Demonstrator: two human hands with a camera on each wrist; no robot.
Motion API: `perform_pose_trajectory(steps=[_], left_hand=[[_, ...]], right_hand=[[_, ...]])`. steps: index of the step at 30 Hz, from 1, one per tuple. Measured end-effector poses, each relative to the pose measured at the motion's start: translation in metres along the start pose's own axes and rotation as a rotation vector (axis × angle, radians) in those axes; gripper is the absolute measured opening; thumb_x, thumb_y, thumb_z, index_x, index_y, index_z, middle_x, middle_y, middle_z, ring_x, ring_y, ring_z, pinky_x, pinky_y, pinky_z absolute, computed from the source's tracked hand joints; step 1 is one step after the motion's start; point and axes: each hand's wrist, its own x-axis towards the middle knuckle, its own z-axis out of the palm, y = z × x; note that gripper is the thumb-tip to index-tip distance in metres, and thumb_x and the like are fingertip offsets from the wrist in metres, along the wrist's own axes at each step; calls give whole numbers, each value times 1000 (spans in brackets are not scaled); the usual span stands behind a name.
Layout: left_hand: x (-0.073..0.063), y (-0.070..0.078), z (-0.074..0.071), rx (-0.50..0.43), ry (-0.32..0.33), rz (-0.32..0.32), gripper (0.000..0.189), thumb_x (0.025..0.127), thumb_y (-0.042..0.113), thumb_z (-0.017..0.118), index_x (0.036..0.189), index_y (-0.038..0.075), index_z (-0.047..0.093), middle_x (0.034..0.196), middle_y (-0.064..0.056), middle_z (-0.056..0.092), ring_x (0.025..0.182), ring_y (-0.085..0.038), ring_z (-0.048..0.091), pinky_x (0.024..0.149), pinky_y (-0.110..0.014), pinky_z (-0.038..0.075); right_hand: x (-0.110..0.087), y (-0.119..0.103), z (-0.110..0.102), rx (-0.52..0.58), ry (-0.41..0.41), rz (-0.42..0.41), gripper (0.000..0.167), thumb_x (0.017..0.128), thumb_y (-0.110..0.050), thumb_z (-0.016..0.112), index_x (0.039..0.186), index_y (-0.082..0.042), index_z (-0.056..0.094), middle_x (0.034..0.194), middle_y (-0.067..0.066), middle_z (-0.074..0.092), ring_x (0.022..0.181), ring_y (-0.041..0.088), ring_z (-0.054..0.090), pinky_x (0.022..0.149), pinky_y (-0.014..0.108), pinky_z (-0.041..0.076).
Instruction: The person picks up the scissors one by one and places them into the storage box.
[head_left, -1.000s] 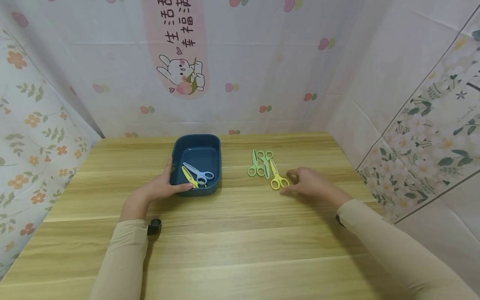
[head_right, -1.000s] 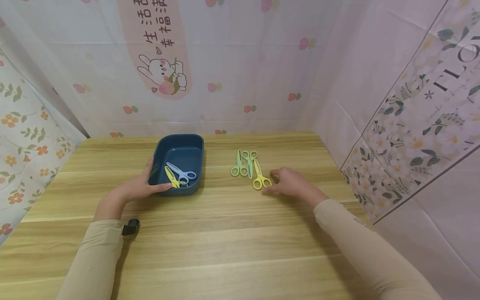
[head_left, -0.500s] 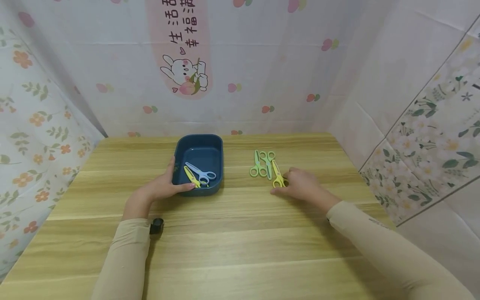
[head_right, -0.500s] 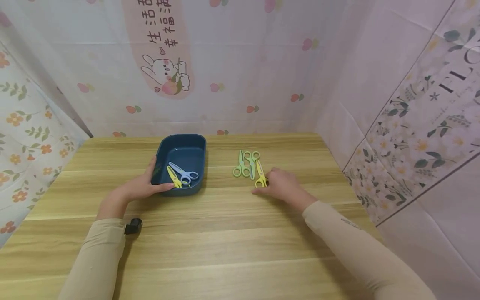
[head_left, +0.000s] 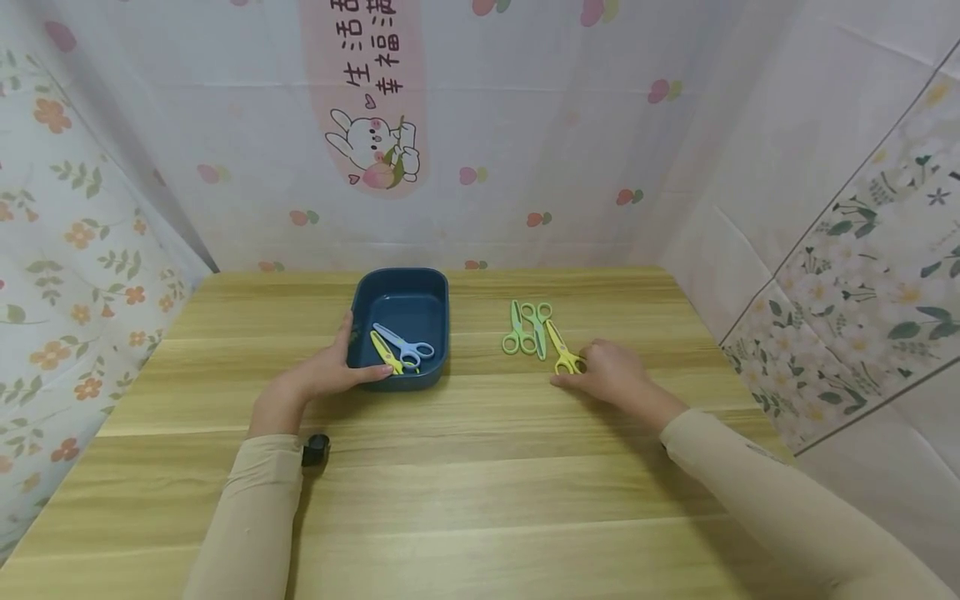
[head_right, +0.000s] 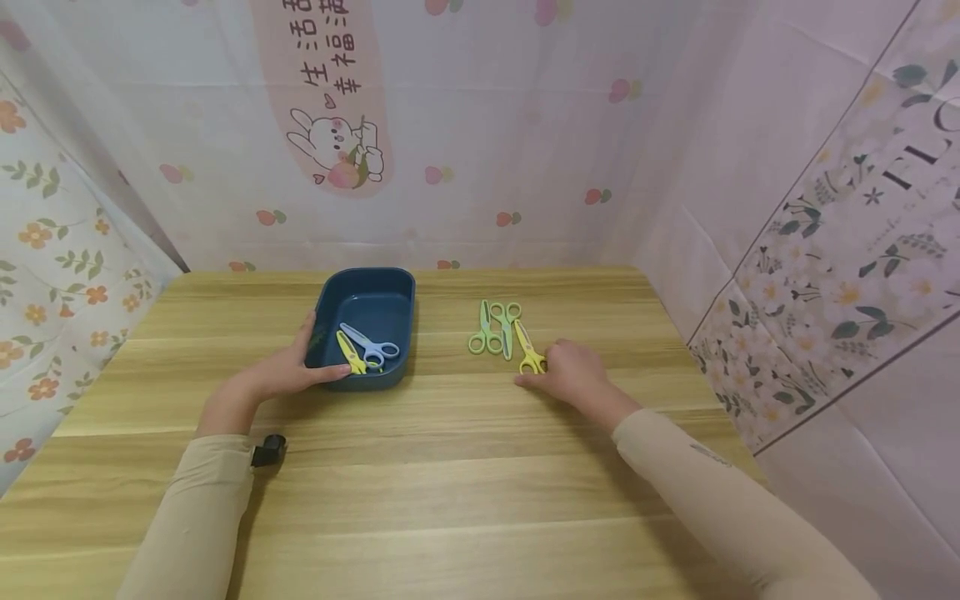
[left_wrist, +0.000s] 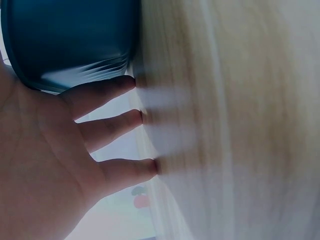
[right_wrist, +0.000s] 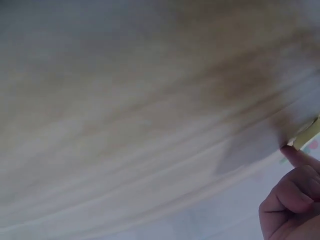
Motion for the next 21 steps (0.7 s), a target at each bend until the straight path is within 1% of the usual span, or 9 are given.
perform_pose_trajectory(steps=[4,6,8,10,11,13,15,16,21], left_hand=[[1,-1,1,-5,5,-2,140,90,76,68,163,16,-34,176,-33,0,159,-59,20,126,-71,26],[1,-1,2,-9,6,0,139,90,76,68,163,16,-34,176,-33,0,159,-59,20,127,-71,26],[1,-2,2,-9,5,3,139,90,75,68,163,15,-34,176,-33,-1,159,-59,20,127,-71,26],[1,-2,1,-8,3,3,140,90,76,68,163,15,-35,176,-33,0,159,-59,20,126,-71,26],[0,-2,1,-7,3,3,140,90,76,68,163,16,-35,176,-33,0,159,-59,21,126,-71,27],[0,-2,1,-7,2,-1,140,89,76,68,163,16,-34,176,-33,0,159,-59,21,126,-71,27],[1,-2,2,-6,3,-5,139,89,76,68,163,17,-34,176,-32,0,159,-59,21,126,-71,27],[1,-2,2,-7,3,-6,139,89,76,68,163,17,-34,176,-32,0,159,-59,21,126,-71,27],[2,-2,1,-4,4,-7,140,89,77,68,163,16,-34,176,-32,0,159,-59,21,126,-72,27]], right_hand=[[-4,4,-2,48,-6,24,58,83,-69,80,65,-21,52,66,-2,49,60,18,45,49,34,33],[-4,5,-4,74,-10,25,56,84,-67,81,66,-20,55,63,-3,47,58,17,44,49,34,32],[-4,7,-5,99,-15,28,52,83,-65,82,72,-18,62,64,-3,47,59,17,43,49,33,31],[-2,8,-6,126,-11,33,51,83,-63,83,86,-13,73,71,0,56,62,17,46,51,31,33],[-2,9,-7,137,-3,34,55,83,-62,84,96,-9,77,77,2,61,66,17,49,52,30,34],[0,10,-9,169,14,39,65,83,-60,84,115,-4,78,91,7,69,73,19,54,55,30,37],[2,10,-12,212,33,38,72,84,-58,83,129,-2,74,103,11,71,81,22,56,60,30,40],[3,10,-13,232,42,34,72,85,-57,83,131,-2,73,107,12,72,84,23,57,63,31,42],[6,4,-22,288,70,-5,71,85,-55,85,135,-6,71,108,11,72,93,27,61,75,37,49]])
